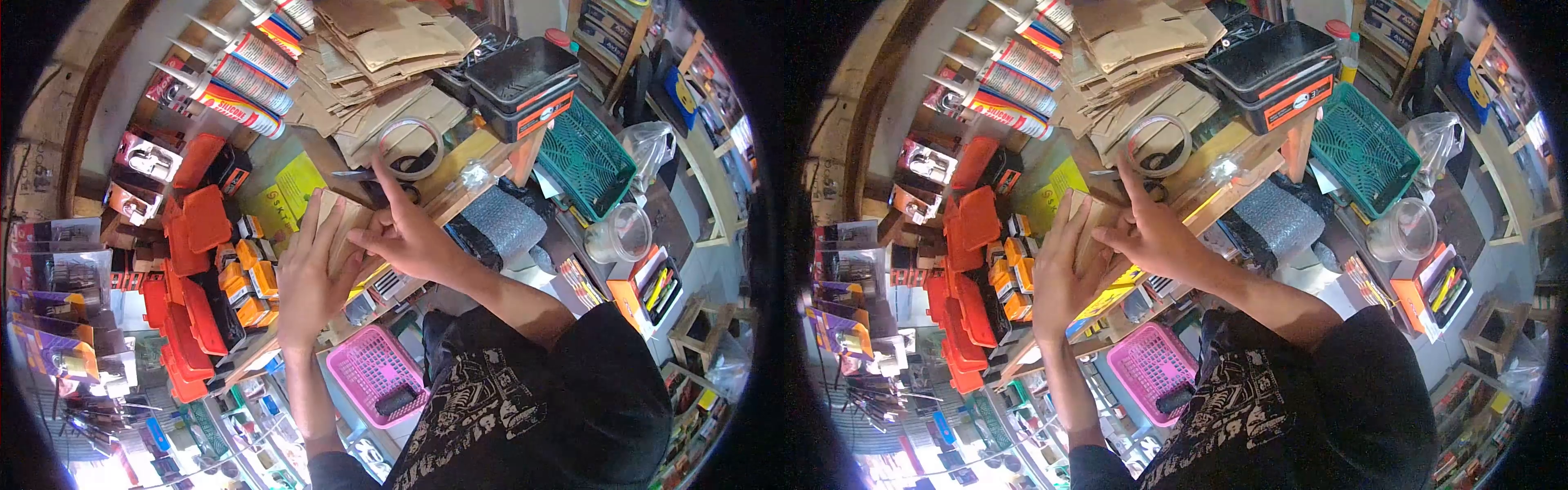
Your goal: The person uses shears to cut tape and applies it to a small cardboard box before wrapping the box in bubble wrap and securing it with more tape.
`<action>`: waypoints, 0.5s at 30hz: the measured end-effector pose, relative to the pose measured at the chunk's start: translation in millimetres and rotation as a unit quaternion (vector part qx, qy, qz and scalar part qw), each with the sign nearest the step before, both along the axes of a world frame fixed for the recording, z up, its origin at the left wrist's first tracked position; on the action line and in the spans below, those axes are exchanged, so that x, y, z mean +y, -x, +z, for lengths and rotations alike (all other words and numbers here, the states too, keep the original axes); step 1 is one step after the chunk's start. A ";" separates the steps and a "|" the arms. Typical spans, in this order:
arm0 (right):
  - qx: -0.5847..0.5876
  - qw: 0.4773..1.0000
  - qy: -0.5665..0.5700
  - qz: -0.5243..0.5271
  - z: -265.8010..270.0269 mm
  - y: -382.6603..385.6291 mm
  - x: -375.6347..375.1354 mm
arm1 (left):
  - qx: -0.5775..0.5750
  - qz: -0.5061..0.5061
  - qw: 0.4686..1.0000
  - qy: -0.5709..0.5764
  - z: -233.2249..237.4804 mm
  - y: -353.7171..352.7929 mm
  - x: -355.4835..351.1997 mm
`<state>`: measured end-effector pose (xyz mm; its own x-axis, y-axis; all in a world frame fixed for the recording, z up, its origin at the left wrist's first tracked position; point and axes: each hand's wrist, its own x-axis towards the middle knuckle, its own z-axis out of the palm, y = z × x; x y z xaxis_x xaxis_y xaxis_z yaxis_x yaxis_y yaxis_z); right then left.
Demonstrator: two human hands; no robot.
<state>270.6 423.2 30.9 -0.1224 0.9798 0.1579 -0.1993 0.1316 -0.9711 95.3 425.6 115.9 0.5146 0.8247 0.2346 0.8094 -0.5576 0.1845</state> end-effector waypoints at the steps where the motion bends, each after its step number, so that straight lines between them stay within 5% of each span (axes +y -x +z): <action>1: 0.053 0.996 -0.049 -0.053 1.3 3.3 -1.4 | 0.001 0.002 1.000 0.000 0.0 0.6 -0.2; 4: -0.047 0.996 -0.063 0.038 14.4 -14.6 2.5 | 0.009 0.001 1.000 0.000 -0.3 1.9 0.0; 9: -0.048 0.997 -0.027 0.055 19.9 -17.3 0.7 | -0.052 0.000 0.999 0.009 -1.7 -0.2 0.3; 15: -0.060 0.996 -0.054 0.036 14.5 -16.1 2.4 | 0.027 -0.008 0.999 -0.021 -0.7 2.1 -0.3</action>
